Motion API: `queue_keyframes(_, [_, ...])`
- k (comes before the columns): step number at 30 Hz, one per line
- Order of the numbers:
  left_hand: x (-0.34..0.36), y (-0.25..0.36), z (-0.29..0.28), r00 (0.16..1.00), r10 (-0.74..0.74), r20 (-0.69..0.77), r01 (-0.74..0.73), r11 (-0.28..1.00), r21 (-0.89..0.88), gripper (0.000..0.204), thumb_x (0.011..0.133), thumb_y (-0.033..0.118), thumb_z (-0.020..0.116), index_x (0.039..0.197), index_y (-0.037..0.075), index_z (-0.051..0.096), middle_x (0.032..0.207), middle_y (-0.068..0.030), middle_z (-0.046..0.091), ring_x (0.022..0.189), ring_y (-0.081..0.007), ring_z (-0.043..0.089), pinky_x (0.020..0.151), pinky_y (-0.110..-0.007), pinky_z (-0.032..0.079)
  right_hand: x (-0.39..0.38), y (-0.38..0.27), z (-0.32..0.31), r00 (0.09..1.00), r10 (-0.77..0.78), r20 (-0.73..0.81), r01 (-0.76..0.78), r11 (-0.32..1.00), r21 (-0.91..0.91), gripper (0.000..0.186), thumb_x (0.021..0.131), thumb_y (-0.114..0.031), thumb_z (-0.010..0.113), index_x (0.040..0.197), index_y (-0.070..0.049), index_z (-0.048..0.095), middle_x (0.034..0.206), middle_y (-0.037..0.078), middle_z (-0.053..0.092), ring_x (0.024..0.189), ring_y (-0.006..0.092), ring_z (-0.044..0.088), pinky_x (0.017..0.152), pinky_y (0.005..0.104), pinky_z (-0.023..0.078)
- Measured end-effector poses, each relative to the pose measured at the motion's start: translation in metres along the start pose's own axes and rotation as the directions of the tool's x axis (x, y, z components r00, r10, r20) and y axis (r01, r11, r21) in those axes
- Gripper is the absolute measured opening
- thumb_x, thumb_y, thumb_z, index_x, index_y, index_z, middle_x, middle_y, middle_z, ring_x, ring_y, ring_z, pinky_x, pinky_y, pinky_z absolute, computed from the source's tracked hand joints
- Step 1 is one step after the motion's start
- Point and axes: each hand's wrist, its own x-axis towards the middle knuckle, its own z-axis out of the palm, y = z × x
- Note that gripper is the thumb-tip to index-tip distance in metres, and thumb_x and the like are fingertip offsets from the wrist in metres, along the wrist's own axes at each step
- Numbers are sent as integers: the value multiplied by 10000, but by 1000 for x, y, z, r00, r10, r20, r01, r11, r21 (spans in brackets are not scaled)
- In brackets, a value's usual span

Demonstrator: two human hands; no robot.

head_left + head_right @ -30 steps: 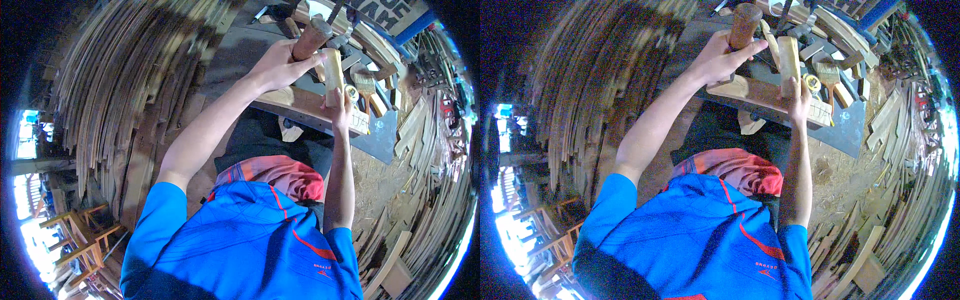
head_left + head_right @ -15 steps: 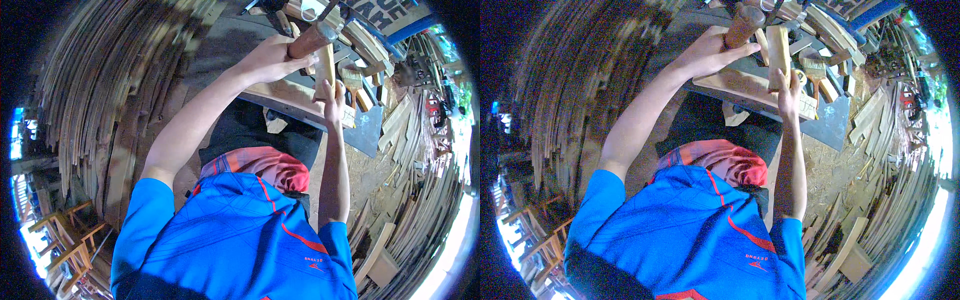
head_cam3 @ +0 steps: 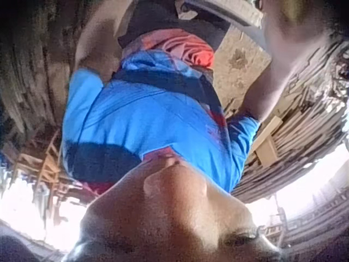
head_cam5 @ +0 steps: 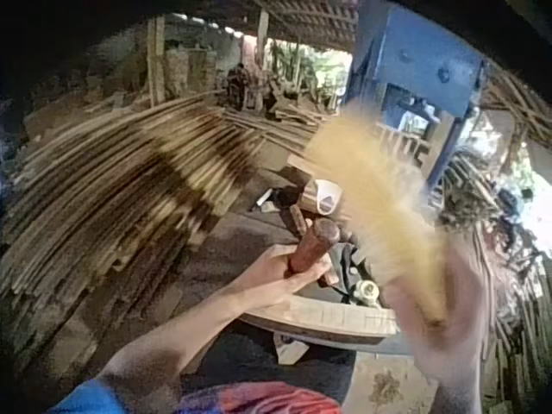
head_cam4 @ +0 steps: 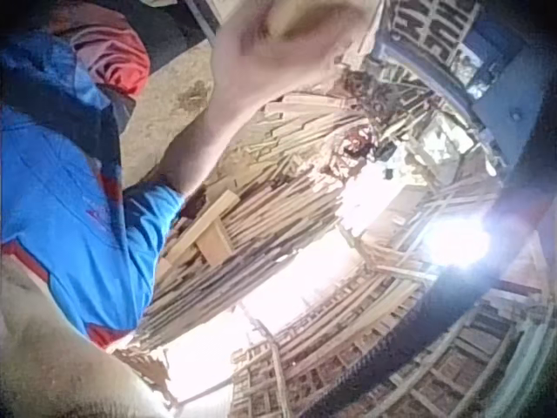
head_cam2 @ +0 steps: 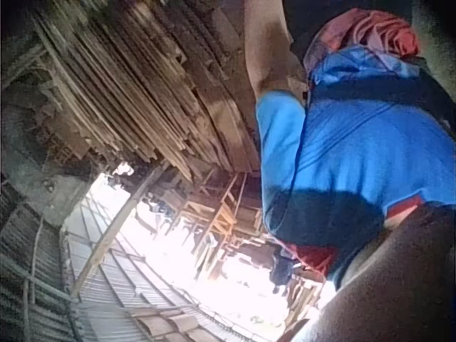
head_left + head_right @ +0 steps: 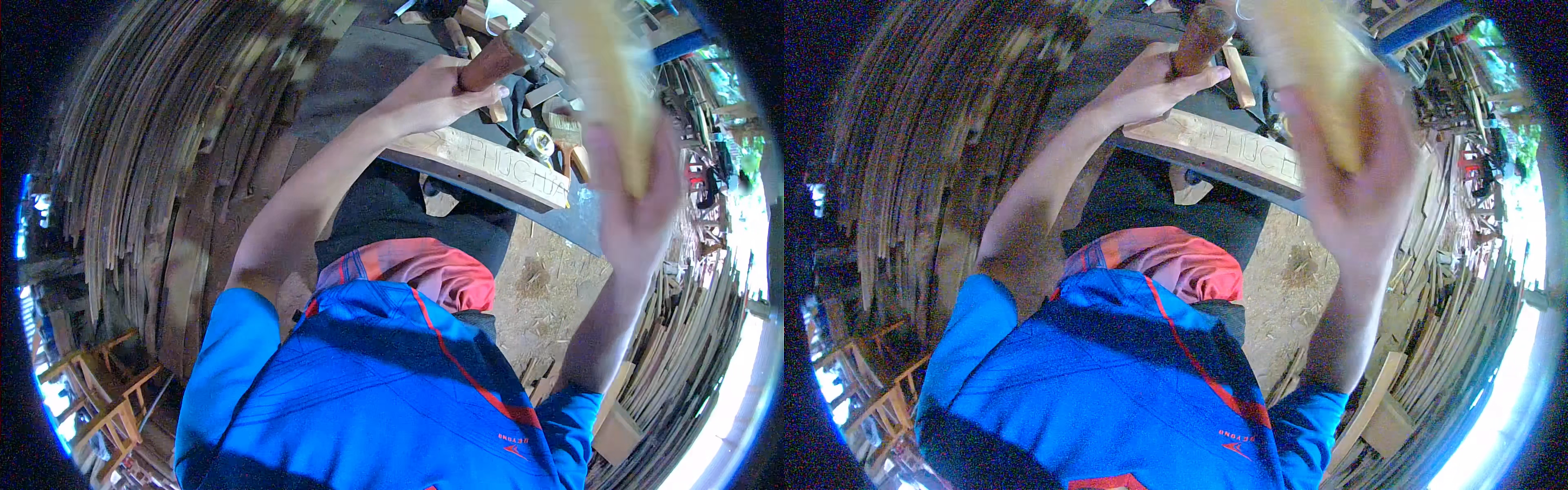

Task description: Carving letters or patterns into a piece of wood using a chisel and a mallet.

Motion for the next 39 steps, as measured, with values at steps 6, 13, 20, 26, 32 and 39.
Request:
queue_keyframes(6, [2, 3, 2, 999, -49, 23, 49, 999, -11, 504, 910, 522, 634, 920, 23, 704, 641, -91, 575, 627, -160, 504, 660, -334, 439, 9, 1, -28, 946, 286, -155, -181, 860, 477, 340, 955, -250, 605, 1153, 27, 602, 910, 124, 673, 636, 172, 635, 583, 300, 516])
queue_keyframes(13, [3, -10, 4, 1000, -17, -25, 16, 998, -58, 478, 884, 519, 673, 818, 48, 623, 659, -2, 557, 616, -95, 526, 580, -295, 434, 17, -4, -37, 995, 89, -52, -80, 985, 156, 395, 991, -308, 493, 1104, 52, 608, 923, 162, 675, 702, 195, 673, 575, 302, 541])
queue_keyframes(20, [7, -24, 3, 998, 50, -48, -54, 995, -86, 481, 883, 522, 672, 822, 47, 621, 693, -4, 581, 660, -99, 548, 639, -283, 451, 22, -26, -24, 968, 175, 179, -180, 984, 13, 380, 927, -317, 627, 1142, -4, 638, 863, 110, 684, 745, 148, 664, 674, 282, 498])
queue_keyframes(26, [12, -16, 4, 999, 3, -34, -5, 997, -75, 481, 876, 529, 672, 818, 54, 618, 704, -4, 590, 675, -113, 555, 651, -284, 451, 28, -28, -22, 927, 157, 340, -76, 968, -239, 436, 965, -365, 571, 1093, 46, 632, 859, 110, 676, 740, 197, 658, 667, 323, 506])
queue_keyframes(32, [7, -16, 2, 999, -47, -7, 47, 998, -28, 514, 870, 567, 654, 821, 56, 622, 710, -10, 592, 686, -119, 555, 658, -292, 449, 11, 4, -7, 977, 107, 182, -75, 982, -174, 426, 971, -348, 561, 1137, 40, 615, 817, 107, 669, 660, 151, 614, 592, 302, 480])
queue_keyframes(39, [4, -24, -7, 998, -30, -49, 27, 998, -53, 352, 926, 405, 659, 833, 67, 619, 718, 5, 573, 696, -113, 564, 676, -269, 469, 12, 27, -8, 934, 325, 147, -347, 735, 583, 462, 976, -363, 533, 1138, 66, 588, 849, 152, 674, 595, 153, 608, 549, 281, 480])
